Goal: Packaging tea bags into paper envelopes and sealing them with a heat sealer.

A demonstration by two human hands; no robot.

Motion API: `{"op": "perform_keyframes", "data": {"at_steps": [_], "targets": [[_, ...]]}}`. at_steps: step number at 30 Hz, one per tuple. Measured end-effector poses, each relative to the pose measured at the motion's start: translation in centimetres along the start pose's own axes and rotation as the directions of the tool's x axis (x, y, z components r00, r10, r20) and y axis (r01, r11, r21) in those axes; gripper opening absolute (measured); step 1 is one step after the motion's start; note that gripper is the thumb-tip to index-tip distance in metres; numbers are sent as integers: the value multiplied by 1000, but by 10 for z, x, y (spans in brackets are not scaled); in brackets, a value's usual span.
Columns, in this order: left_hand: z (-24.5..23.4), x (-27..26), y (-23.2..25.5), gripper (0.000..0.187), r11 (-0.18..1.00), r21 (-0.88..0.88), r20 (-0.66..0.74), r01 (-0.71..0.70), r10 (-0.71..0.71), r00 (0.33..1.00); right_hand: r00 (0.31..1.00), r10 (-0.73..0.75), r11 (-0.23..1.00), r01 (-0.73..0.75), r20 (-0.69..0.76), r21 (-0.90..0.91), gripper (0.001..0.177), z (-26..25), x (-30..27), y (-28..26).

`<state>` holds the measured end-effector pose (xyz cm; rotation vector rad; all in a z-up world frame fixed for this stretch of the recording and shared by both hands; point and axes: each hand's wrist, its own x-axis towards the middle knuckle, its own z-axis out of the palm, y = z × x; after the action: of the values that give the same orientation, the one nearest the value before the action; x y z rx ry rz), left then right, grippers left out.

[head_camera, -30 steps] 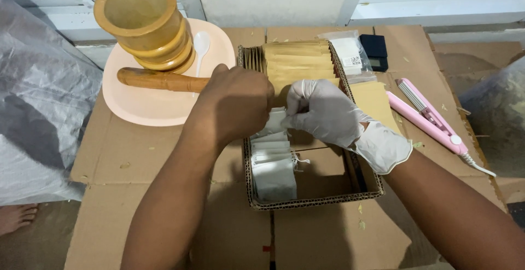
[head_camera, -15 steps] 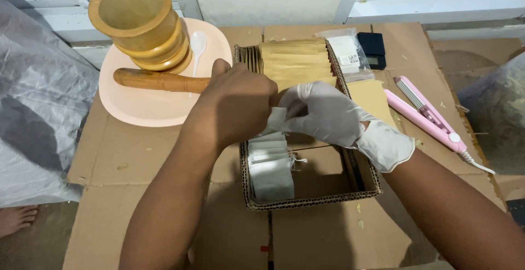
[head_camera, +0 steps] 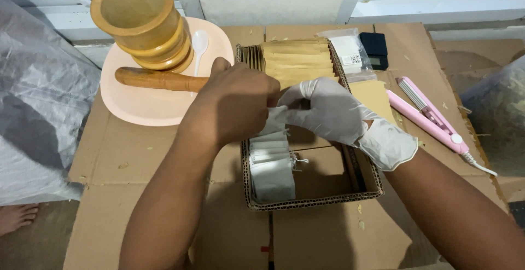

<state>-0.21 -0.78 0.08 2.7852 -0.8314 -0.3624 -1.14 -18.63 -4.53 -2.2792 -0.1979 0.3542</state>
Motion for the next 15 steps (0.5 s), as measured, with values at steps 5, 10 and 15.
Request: {"op": "perform_keyframes", "data": {"at_steps": [5,10,15], "targets": [[-5,2,0,17,997,-79,-24,-19,17,1000,996,83,995,-85,29,60,19,-14,-12,-22],[0,10,-8,20,980,-159,-237,-123,83,968,980,201,972,-199,-4,127,13,-35,-19,-28],[14,17,-9,13,941,-238,-378,-241,139,915,990,-12,974,43,-141,222,9,-46,-23,3]]}}
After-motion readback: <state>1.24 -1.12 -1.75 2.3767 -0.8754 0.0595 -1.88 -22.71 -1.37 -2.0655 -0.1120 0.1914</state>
